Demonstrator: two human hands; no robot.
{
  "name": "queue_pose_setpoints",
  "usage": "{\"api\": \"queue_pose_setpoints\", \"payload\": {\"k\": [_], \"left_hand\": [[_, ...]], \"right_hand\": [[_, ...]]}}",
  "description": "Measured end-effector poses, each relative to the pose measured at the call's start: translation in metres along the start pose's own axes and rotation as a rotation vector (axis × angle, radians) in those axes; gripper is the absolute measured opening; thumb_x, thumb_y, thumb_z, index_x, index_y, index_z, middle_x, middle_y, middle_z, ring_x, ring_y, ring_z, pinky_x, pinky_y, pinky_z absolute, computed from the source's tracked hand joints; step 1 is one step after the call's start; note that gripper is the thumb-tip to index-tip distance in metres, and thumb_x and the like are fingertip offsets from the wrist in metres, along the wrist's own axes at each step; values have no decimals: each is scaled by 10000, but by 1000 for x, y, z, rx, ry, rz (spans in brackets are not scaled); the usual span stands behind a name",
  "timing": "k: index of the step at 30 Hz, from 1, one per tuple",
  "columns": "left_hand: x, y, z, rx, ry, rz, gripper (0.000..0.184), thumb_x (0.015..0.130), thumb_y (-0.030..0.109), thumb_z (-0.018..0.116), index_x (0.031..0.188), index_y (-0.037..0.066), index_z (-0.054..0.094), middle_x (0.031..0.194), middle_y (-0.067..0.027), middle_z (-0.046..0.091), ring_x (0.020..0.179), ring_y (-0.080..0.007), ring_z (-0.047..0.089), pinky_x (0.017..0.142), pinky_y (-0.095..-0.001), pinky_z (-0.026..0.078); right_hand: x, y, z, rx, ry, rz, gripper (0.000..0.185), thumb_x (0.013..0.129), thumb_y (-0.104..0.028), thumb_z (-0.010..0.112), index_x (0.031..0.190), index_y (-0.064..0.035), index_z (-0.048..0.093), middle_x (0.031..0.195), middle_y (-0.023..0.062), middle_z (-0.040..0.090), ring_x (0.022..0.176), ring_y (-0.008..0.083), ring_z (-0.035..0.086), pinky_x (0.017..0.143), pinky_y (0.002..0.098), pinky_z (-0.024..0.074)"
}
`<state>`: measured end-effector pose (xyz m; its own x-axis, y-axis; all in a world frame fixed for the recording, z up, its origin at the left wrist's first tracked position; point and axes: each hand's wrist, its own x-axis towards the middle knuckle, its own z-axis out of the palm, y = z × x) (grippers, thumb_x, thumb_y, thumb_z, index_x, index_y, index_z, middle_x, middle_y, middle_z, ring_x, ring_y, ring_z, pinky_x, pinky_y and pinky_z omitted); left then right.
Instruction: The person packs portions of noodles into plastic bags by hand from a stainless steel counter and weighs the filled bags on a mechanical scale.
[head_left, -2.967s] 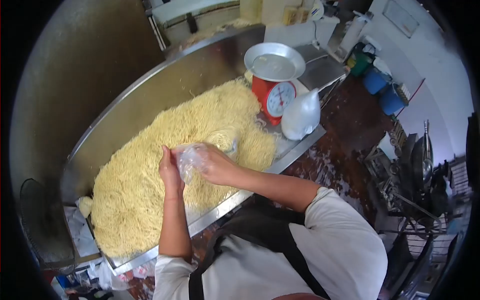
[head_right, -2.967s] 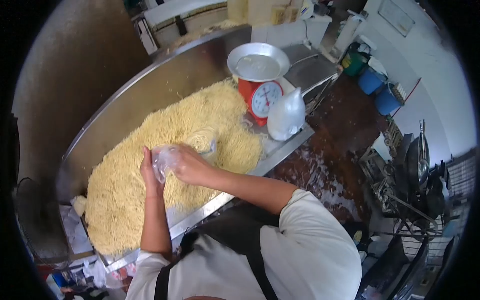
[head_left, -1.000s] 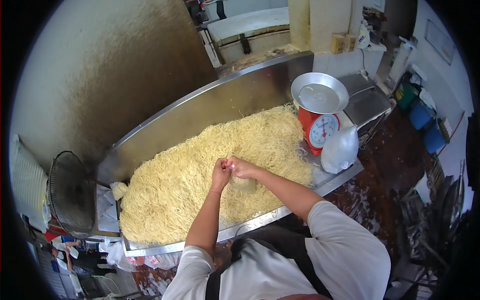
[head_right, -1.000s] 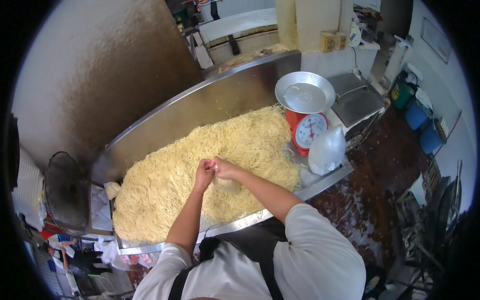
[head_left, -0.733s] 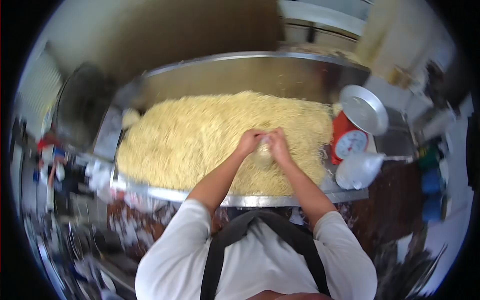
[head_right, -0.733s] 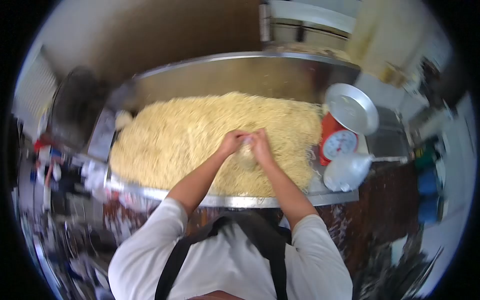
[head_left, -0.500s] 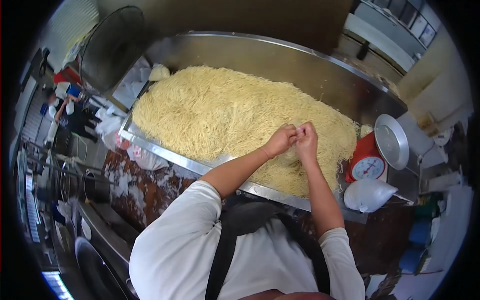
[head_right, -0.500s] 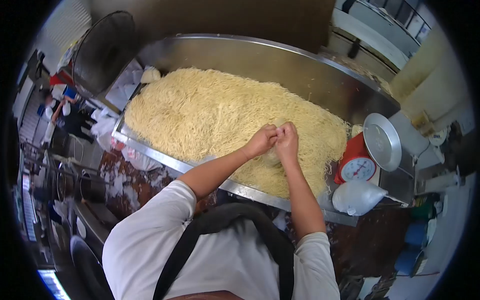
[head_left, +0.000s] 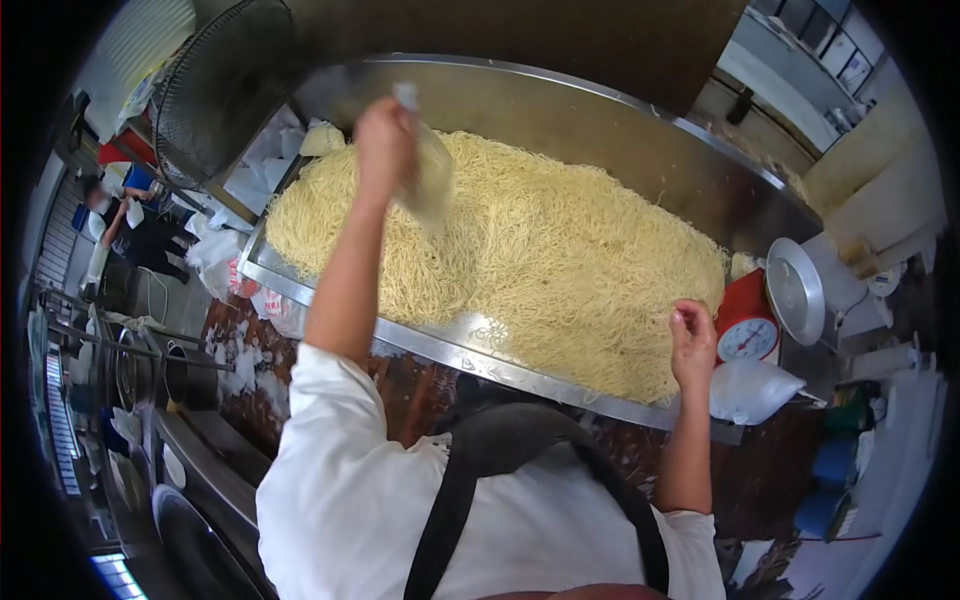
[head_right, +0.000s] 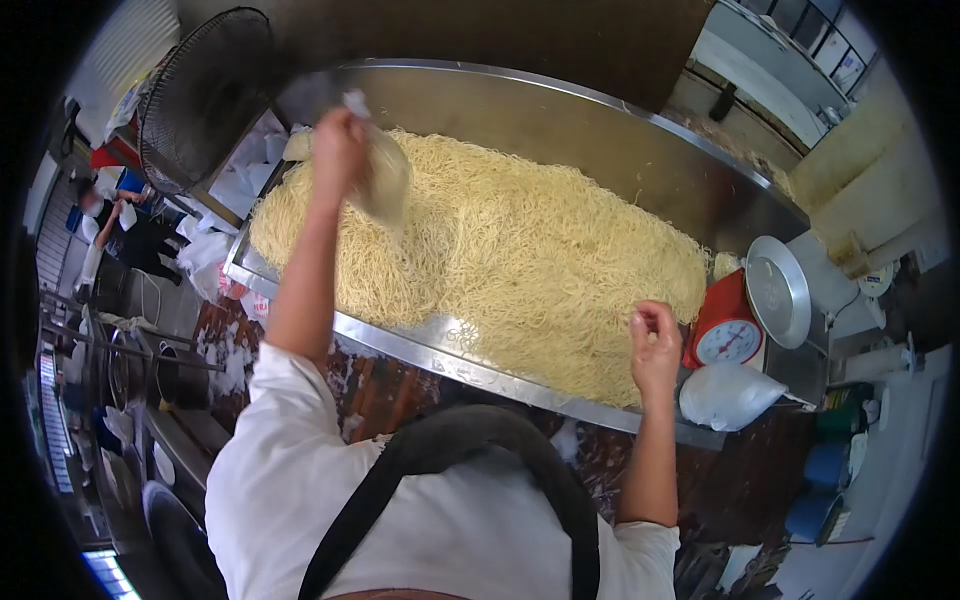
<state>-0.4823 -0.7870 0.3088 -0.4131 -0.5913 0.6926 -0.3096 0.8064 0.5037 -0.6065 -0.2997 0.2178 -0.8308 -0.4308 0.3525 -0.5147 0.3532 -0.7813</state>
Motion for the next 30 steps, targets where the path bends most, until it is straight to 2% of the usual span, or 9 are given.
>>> {"api": "queue_pose_setpoints", "payload": {"k": [3, 4, 7, 10, 12, 17, 20, 25, 30], "left_hand": [[92, -51, -6, 290, 122, -39, 184, 854, 142, 590, 913, -5, 683, 902, -241, 662, 908, -434, 629, 807, -495, 493], [113, -76, 2, 273, 165, -17, 249, 859, 134, 588, 1048, -9, 663, 999, -261, 654, 994, -427, 616, 858, -498, 482], [125, -44, 28, 155, 318, 93, 347, 863, 142, 615, 1183, 7, 606, 1077, -257, 636, 1021, -381, 622, 864, -467, 492], [30, 56, 65, -349, -42, 218, 345, 874, 123, 645, 1195, 16, 580, 1076, -174, 647, 971, -305, 632, 845, -389, 504], [-70, 121, 85, -451, -640, 104, 246, 930, 116, 585, 1165, 50, 550, 1066, -107, 655, 963, -250, 644, 873, -351, 498], [-236, 208, 104, -808, -1508, 143, 516, 956, 230, 612, 1420, 86, 439, 1108, -102, 656, 979, -236, 639, 888, -352, 497], [-266, 230, 106, -846, -1697, 52, 507, 945, 181, 641, 1405, 69, 462, 1101, -87, 654, 981, -172, 615, 903, -316, 490], [-293, 231, 135, -875, -1519, -106, 379, 945, 124, 635, 1299, 15, 558, 1003, -64, 661, 914, -128, 608, 839, -266, 492], [-309, 260, 146, -890, -1567, -153, 349, 957, 93, 610, 1290, 6, 553, 1015, -59, 647, 950, -131, 603, 878, -268, 495]], "right_hand": [[-20, 32, -21, 16, 48, 85, 93, 908, -48, 628, 993, -17, 610, 857, 53, 600, 770, 135, 555, 720, 263, 460], [-27, 33, -27, 38, 49, 144, 84, 919, -66, 620, 988, -19, 610, 847, 53, 595, 766, 140, 552, 721, 275, 458], [-45, 37, -42, -42, 77, 146, 86, 930, -85, 609, 989, -22, 610, 850, 52, 597, 762, 148, 547, 723, 290, 455], [-58, 34, -66, -136, 152, 173, 109, 942, -110, 599, 999, -20, 617, 869, 60, 609, 779, 158, 558, 730, 299, 458], [-67, 59, -91, -119, 244, 150, 122, 946, -118, 598, 1006, -15, 625, 898, 76, 617, 784, 170, 563, 736, 301, 464], [-87, 103, -177, -351, 525, 111, 143, 936, -101, 614, 1037, -1, 625, 970, 84, 632, 877, 182, 594, 807, 311, 488], [-100, 93, -209, -407, 735, 275, 254, 907, -93, 635, 1143, 0, 619, 1062, 130, 638, 961, 216, 623, 871, 329, 500], [-127, 155, -256, -745, 539, 374, 511, 819, -195, 726, 1252, 16, 553, 1093, 230, 577, 1040, 379, 562, 920, 438, 458], [-101, 156, -244, -655, 554, 262, 590, 811, -294, 765, 1223, 76, 561, 1123, 242, 585, 1052, 381, 573, 903, 423, 472]]}}
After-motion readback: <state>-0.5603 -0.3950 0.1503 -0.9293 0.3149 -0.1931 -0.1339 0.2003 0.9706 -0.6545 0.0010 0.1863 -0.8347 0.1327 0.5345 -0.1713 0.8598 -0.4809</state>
